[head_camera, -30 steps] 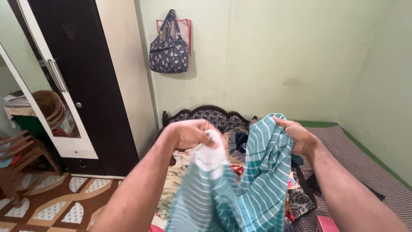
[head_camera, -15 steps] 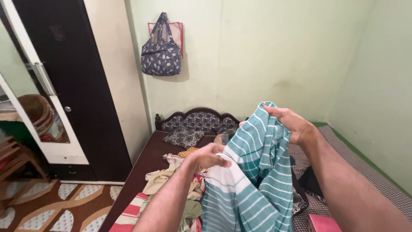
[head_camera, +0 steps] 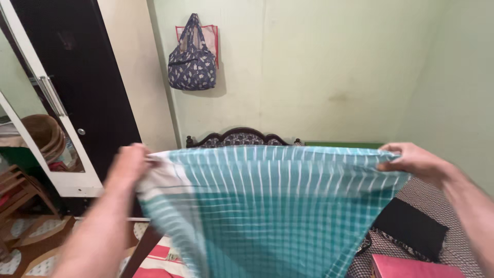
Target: The person folds several towels and cloths on a bed. They unfold each item, align the edges, fold it into a compact rectangle, and place it on a growing stack. The items include a yellow floral towel, a pink towel, and a blue-and-white checkered cloth.
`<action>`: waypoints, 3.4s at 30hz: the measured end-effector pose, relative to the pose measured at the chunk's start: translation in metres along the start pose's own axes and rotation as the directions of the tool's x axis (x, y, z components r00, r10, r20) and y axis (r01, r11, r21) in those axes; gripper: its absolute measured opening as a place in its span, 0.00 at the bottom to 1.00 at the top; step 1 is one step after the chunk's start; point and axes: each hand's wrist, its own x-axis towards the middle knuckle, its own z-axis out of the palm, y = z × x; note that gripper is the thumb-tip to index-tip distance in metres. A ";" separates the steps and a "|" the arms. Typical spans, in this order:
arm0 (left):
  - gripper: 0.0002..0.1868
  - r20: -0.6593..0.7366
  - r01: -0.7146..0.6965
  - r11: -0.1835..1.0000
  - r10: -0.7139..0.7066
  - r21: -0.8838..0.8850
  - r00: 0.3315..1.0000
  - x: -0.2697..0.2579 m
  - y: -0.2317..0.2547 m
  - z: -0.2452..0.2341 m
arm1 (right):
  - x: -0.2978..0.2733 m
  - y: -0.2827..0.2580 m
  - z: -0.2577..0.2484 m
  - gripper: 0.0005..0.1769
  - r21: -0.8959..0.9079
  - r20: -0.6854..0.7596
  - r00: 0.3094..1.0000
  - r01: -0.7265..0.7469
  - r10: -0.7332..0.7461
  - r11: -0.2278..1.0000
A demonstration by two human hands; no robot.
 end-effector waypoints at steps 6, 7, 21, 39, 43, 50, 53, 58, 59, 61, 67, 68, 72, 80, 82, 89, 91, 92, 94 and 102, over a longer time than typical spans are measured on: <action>0.09 -0.123 -0.040 0.997 0.048 0.072 0.991 -0.003 -0.001 -0.043 | 0.030 0.009 -0.007 0.14 -0.314 -0.098 0.995 -0.027 -0.004 0.949; 0.08 -0.089 0.003 0.997 0.004 0.074 0.996 -0.002 0.004 -0.046 | 0.031 0.004 -0.009 0.15 -0.428 -0.169 0.985 -0.045 -0.031 0.903; 0.11 -0.415 -0.273 0.962 0.241 -0.019 0.877 -0.053 0.033 -0.081 | 0.040 -0.001 -0.028 0.17 0.600 -0.128 0.979 -0.050 0.157 0.799; 0.07 -0.630 -0.518 0.852 0.359 -0.081 0.689 -0.057 0.065 -0.088 | 0.035 -0.037 -0.047 0.10 0.423 -0.154 0.983 -0.022 0.096 0.906; 0.07 -0.741 -0.707 0.659 0.335 -0.257 0.582 -0.030 0.106 -0.067 | 0.043 -0.073 -0.018 0.07 0.778 0.049 0.937 0.182 -0.347 0.601; 0.09 -0.462 -0.733 0.431 0.579 -0.527 0.672 -0.023 0.253 -0.016 | 0.055 -0.193 0.093 0.17 0.595 0.298 0.864 0.165 -0.406 0.787; 0.09 -0.515 -0.794 0.400 0.609 -0.458 0.603 -0.043 0.288 -0.005 | 0.050 -0.224 0.128 0.18 0.552 0.271 0.883 0.183 -0.382 0.813; 0.10 -0.457 -0.746 0.425 0.601 -0.512 0.656 -0.049 0.285 -0.010 | 0.043 -0.240 0.125 0.19 0.691 0.178 0.950 0.064 -0.255 0.720; 0.12 -0.350 -0.635 0.484 0.555 -0.602 0.755 -0.051 0.283 -0.009 | 0.043 -0.240 0.122 0.20 0.705 0.181 0.959 0.027 -0.216 0.709; 0.14 -0.277 -0.547 0.511 0.512 -0.663 0.813 -0.054 0.281 -0.004 | 0.046 -0.242 0.124 0.24 0.675 0.137 0.976 0.034 -0.170 0.737; 0.12 -0.366 -0.637 0.550 0.528 -0.541 0.766 -0.050 0.288 0.000 | 0.039 -0.225 0.134 0.23 0.851 0.216 0.881 0.041 -0.420 0.523; 0.13 -0.384 -0.629 0.581 0.500 -0.516 0.776 -0.047 0.286 -0.002 | 0.033 -0.219 0.135 0.23 0.903 0.215 0.860 0.005 -0.463 0.429; 0.11 -0.499 -0.632 0.623 0.407 -0.460 0.765 -0.043 0.280 -0.014 | 0.012 -0.184 0.155 0.28 0.339 0.224 0.924 0.225 -0.310 0.914; 0.13 -0.430 -0.504 0.800 0.350 -0.325 0.832 -0.037 0.245 -0.033 | 0.026 -0.093 0.192 0.08 -0.003 0.221 0.921 0.329 -0.320 0.944; 0.13 -0.394 -0.460 0.845 0.338 -0.272 0.855 -0.031 0.218 -0.031 | 0.031 -0.095 0.182 0.09 -0.083 0.030 0.930 0.368 -0.367 0.926; 0.14 -0.266 -0.256 0.694 0.096 -0.673 0.959 -0.001 0.157 0.019 | 0.000 -0.162 0.119 0.13 -0.330 0.036 0.912 0.397 -0.409 0.856; 0.15 -0.213 -0.235 0.581 0.107 -0.779 0.971 0.006 0.150 0.026 | -0.004 -0.179 0.105 0.15 -0.277 0.095 0.932 0.362 -0.350 0.890; 0.15 -0.207 -0.238 0.587 0.120 -0.774 0.971 0.009 0.148 0.026 | -0.005 -0.184 0.096 0.14 -0.244 0.099 0.909 0.416 -0.404 0.876; 0.17 -0.208 -0.265 0.593 0.164 -0.760 0.964 0.007 0.146 0.021 | -0.005 -0.187 0.085 0.14 -0.154 0.117 0.881 0.471 -0.458 0.868; 0.34 0.307 -0.043 0.469 0.642 -0.882 0.703 -0.011 0.160 -0.034 | 0.007 -0.174 0.056 0.19 0.151 0.363 0.897 0.210 -0.252 0.966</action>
